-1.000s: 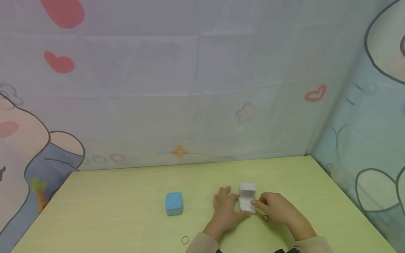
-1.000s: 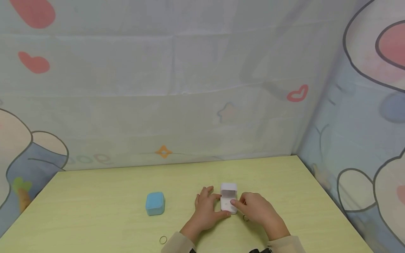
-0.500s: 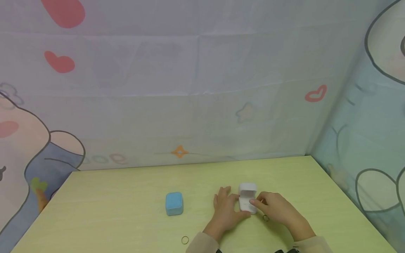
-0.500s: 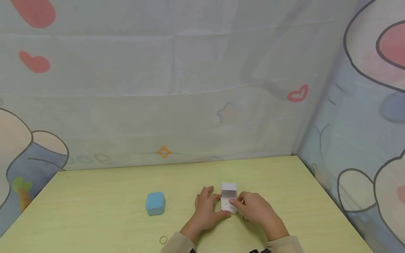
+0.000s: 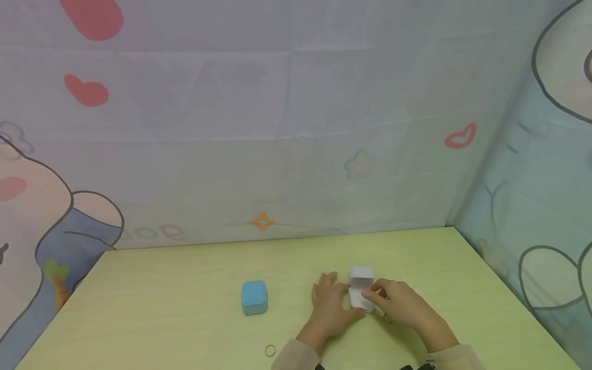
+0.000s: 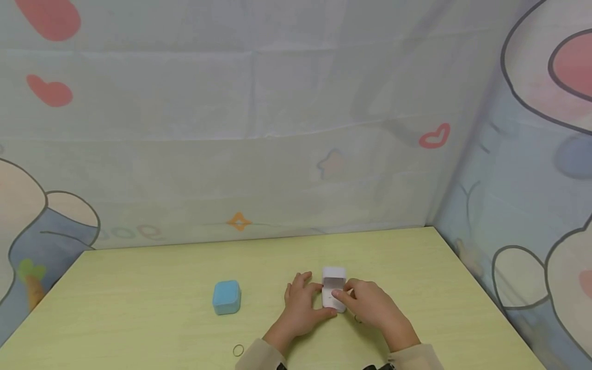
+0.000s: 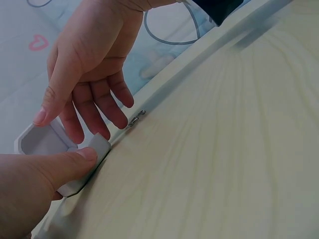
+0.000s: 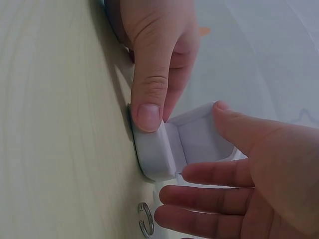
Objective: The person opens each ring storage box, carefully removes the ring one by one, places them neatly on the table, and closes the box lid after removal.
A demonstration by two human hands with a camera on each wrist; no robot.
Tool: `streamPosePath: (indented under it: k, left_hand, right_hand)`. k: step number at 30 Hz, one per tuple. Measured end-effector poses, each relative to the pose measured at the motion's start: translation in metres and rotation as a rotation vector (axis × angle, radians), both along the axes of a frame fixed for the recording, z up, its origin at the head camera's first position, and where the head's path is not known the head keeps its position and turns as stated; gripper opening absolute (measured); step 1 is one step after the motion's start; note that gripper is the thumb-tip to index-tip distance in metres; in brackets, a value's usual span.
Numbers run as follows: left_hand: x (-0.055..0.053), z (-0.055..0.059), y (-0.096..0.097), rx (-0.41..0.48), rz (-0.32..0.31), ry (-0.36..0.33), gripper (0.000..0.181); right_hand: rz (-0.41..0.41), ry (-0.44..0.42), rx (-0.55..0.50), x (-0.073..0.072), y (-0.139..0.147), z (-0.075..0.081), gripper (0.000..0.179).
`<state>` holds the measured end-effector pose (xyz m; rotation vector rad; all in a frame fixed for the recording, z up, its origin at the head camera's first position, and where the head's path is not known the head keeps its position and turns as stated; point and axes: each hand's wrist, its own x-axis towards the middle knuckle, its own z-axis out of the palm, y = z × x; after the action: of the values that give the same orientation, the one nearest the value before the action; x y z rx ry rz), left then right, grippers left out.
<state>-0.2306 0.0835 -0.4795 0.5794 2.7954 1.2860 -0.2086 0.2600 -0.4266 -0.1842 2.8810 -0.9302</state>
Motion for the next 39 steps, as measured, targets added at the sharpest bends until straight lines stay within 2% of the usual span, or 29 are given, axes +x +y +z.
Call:
streamPosePath:
  k: [7, 22, 39]
  left_hand:
    - [-0.0005, 0.0002, -0.0001, 0.000, -0.005, 0.001, 0.055]
    - [0.0010, 0.0009, -0.0009, 0.015, -0.008, -0.007, 0.054]
    - [0.0011, 0.0018, -0.0004, 0.026, -0.004, -0.056, 0.055]
  right_hand:
    - [0.014, 0.011, -0.016, 0.0012, -0.0009, 0.0009, 0.053]
    - [-0.035, 0.034, 0.027, 0.0012, 0.0012, 0.0017, 0.055]
    - [-0.031, 0.076, -0.025, 0.0004, -0.0011, -0.0016, 0.061]
